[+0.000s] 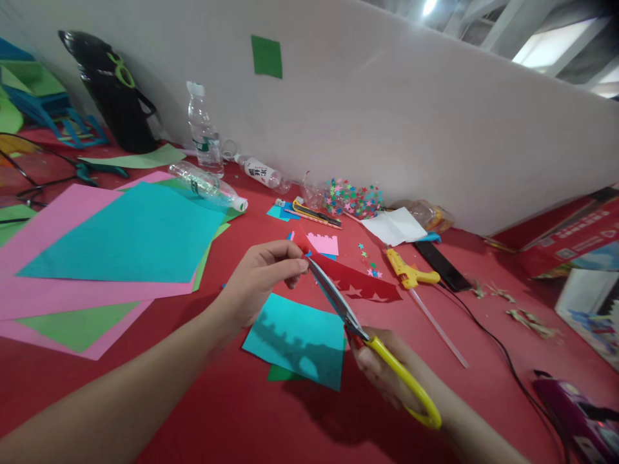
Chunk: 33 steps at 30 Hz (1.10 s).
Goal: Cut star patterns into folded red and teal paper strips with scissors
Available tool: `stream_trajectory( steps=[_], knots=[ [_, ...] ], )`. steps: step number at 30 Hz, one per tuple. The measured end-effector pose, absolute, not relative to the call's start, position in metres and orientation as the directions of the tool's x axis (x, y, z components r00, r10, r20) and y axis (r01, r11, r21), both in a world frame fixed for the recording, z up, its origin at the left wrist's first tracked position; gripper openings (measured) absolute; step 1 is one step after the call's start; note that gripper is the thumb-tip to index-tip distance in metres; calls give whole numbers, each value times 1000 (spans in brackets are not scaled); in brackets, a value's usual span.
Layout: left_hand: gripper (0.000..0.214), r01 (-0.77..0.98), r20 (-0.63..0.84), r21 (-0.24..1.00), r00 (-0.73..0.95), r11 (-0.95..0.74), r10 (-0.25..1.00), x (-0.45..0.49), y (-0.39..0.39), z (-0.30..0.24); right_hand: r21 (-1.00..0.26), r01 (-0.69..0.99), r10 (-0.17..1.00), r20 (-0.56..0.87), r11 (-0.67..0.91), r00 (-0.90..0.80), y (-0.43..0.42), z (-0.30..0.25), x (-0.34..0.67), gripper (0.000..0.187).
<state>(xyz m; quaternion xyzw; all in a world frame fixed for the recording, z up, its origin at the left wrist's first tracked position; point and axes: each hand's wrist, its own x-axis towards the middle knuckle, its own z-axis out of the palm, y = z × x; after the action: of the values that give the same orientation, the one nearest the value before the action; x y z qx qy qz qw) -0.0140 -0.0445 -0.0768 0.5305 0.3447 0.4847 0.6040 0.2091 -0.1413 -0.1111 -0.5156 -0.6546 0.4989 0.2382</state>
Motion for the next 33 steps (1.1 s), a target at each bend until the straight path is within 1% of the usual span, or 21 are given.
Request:
stream_trajectory(
  steps=[6, 10, 14, 21, 26, 29, 33],
  knots=[
    [12, -217, 107, 975, 301, -42, 948, -13, -44, -78, -912, 402, 892, -250, -85, -377, -139, -105, 210, 50],
    [12, -211, 115, 976, 307, -50, 945, -13, -44, -81, -912, 406, 901, -226, -62, -370, -139, -104, 209, 52],
    [12, -216, 109, 975, 309, -42, 945, -13, -44, -81, -910, 406, 917, -230, -83, -327, -143, -109, 207, 52],
    [12, -222, 87, 975, 306, -18, 948, -11, -44, -80, -913, 397, 926, -226, -93, -303, -146, -109, 205, 53],
    [12, -184, 94, 982, 312, -37, 945, -13, -44, -78, -919, 362, 916, -274, -158, -294, -145, -113, 208, 50],
    [11, -154, 128, 985, 320, -82, 939, -15, -43, -77, -918, 328, 893, -327, -223, -309, -145, -116, 210, 47],
    [11, -146, 171, 980, 284, -133, 943, -16, -43, -78, -911, 311, 870, -370, -270, -326, -144, -112, 211, 46]
  ],
)
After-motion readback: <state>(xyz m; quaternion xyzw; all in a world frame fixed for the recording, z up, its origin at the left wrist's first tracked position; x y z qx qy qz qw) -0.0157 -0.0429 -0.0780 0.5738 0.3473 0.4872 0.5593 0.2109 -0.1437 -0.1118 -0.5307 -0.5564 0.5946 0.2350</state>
